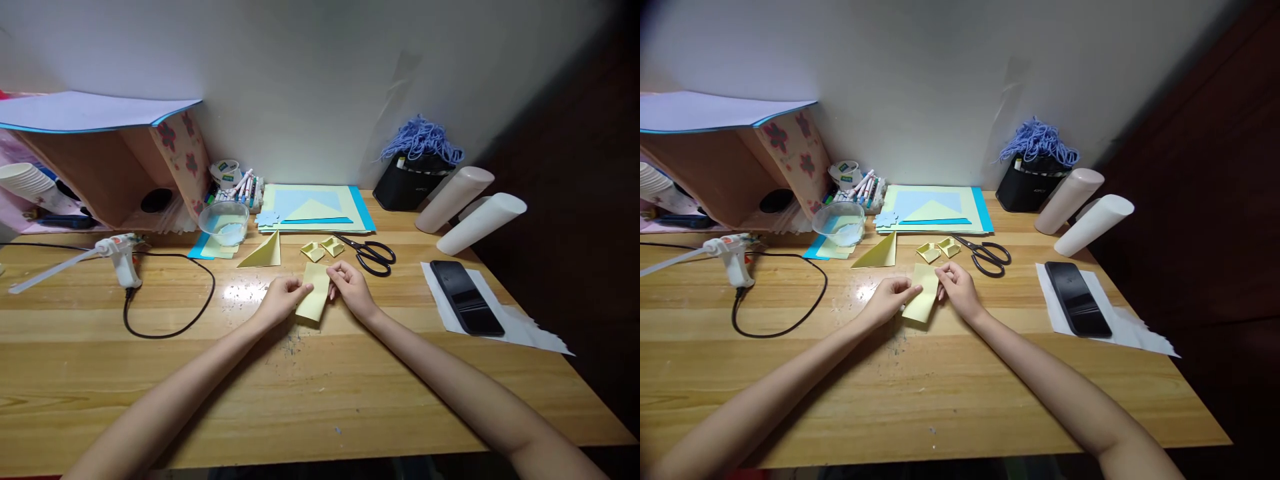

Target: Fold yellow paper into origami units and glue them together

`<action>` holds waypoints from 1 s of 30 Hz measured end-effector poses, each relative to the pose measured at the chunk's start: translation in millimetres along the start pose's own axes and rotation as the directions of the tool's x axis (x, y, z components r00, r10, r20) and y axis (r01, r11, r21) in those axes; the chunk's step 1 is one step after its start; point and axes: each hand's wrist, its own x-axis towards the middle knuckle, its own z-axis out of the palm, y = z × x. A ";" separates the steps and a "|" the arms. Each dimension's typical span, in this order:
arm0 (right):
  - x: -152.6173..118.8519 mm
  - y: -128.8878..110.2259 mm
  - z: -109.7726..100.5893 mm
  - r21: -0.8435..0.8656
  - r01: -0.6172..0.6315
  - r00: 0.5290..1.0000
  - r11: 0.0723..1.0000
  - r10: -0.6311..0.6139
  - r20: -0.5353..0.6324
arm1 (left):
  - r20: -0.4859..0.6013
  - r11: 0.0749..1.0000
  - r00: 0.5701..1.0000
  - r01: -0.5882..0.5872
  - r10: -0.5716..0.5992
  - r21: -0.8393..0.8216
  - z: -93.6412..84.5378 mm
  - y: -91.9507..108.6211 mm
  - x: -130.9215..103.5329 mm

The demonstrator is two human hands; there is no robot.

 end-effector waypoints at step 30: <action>-0.2 3.0 -1.7 -0.120 -0.087 0.984 0.989 0.104 0.143 | 0.108 0.988 0.992 0.075 -0.061 -0.135 -8.6 3.0 2.9</action>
